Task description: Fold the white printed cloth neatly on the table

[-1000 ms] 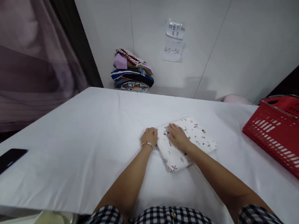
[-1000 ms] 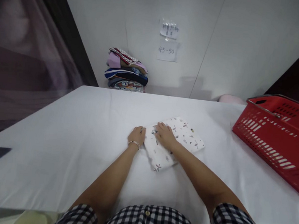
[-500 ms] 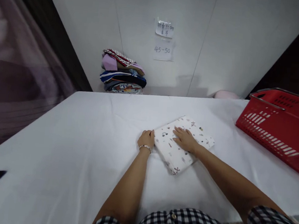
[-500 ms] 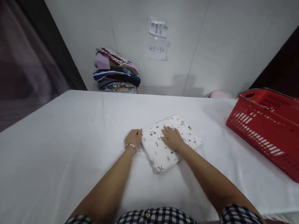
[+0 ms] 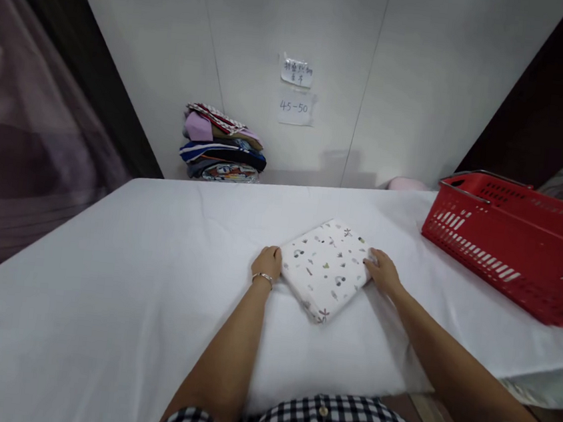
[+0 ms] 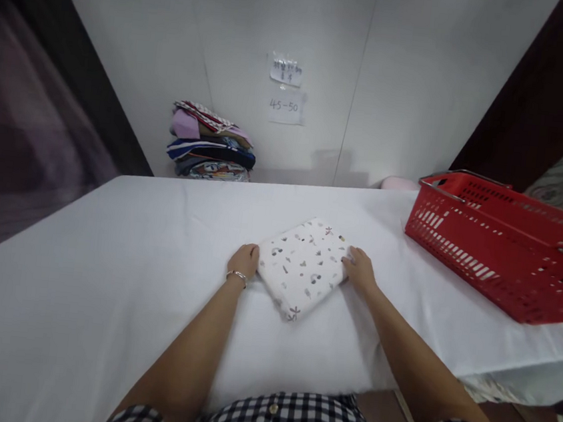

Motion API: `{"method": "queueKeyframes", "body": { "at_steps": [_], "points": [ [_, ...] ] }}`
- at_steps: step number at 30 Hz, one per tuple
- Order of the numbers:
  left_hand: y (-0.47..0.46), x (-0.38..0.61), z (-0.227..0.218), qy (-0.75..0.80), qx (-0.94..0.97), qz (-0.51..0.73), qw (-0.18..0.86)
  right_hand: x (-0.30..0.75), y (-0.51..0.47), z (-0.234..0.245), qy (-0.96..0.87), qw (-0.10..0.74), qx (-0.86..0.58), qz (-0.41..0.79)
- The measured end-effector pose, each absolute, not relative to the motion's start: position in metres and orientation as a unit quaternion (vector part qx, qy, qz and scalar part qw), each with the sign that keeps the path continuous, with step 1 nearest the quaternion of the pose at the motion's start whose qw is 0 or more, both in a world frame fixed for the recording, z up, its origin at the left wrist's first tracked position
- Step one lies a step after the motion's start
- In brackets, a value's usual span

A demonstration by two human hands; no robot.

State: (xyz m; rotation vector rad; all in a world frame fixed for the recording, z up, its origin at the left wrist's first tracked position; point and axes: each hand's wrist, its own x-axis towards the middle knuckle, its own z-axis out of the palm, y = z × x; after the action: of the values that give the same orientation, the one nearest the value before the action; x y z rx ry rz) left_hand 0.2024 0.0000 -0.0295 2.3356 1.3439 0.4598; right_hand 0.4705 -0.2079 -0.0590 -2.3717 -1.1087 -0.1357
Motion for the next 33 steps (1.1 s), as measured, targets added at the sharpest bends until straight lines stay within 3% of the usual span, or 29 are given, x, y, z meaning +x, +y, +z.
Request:
{"method": "queueKeyframes", "body": {
  "at_steps": [10, 18, 33],
  "points": [
    [-0.041, 0.18, -0.03, 0.5, 0.842, 0.117, 0.164, 0.448, -0.148, -0.021, -0.489, 0.251, -0.836, -0.011],
    [-0.044, 0.182, -0.029, 0.503, 0.842, 0.117, 0.155, 0.35, -0.107, -0.02, -0.598, 0.284, -0.738, 0.128],
    [-0.037, 0.179, -0.032, 0.469, 0.861, 0.119, 0.158, 0.312, -0.095, -0.012, -0.679, 0.2, -0.701, 0.087]
  ]
}}
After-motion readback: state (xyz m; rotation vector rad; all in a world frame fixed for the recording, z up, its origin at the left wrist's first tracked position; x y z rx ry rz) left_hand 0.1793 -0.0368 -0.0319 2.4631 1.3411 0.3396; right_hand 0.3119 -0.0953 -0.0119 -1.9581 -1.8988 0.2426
